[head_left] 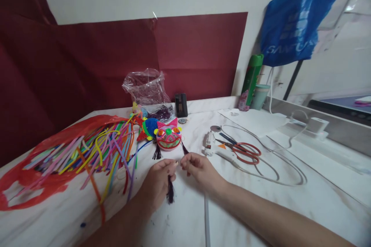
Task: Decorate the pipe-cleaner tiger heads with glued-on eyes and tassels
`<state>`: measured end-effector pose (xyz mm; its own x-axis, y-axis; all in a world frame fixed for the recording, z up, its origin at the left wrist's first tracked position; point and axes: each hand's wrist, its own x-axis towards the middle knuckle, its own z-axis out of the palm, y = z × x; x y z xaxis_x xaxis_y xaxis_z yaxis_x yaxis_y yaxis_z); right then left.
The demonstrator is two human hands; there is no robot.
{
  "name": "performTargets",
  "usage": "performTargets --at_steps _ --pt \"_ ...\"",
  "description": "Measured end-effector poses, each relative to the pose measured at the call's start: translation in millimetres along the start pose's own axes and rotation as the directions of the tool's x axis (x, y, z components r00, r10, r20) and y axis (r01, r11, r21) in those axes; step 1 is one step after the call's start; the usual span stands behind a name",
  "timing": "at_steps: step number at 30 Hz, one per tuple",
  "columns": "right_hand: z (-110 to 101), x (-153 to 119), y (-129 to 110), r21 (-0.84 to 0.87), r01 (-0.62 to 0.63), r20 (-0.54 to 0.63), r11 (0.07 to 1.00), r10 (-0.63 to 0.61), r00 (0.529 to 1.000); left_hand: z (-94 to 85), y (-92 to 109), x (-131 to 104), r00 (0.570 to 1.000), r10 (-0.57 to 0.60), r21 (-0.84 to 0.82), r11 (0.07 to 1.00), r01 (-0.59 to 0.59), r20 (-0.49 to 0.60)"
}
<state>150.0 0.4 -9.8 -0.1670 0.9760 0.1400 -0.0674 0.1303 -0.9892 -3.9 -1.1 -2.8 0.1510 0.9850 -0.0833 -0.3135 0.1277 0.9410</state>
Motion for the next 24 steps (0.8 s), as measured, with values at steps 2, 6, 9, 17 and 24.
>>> performTargets --at_steps 2,6,9,17,24 --pt "4 -9 0 0.052 0.012 0.001 0.999 -0.012 1.0 1.7 -2 -2 0.999 0.051 0.042 0.998 -0.052 0.01" --pt "11 -19 -5 0.43 -0.023 0.118 0.902 -0.031 0.992 4.4 -8 -5 0.986 0.163 0.124 0.979 -0.165 0.02" --pt "16 -22 -6 0.623 -0.156 0.237 0.766 0.005 0.972 4.3 -11 -7 0.983 0.168 0.121 0.977 -0.176 0.075" --pt "16 -22 -4 0.52 -0.14 0.192 0.843 0.045 0.98 3.9 -10 -8 0.985 0.166 0.063 0.984 -0.169 0.043" --pt "17 -21 1 0.537 -0.194 0.155 0.821 0.131 0.979 3.8 -12 -8 0.989 0.093 -0.021 0.996 -0.092 0.113"
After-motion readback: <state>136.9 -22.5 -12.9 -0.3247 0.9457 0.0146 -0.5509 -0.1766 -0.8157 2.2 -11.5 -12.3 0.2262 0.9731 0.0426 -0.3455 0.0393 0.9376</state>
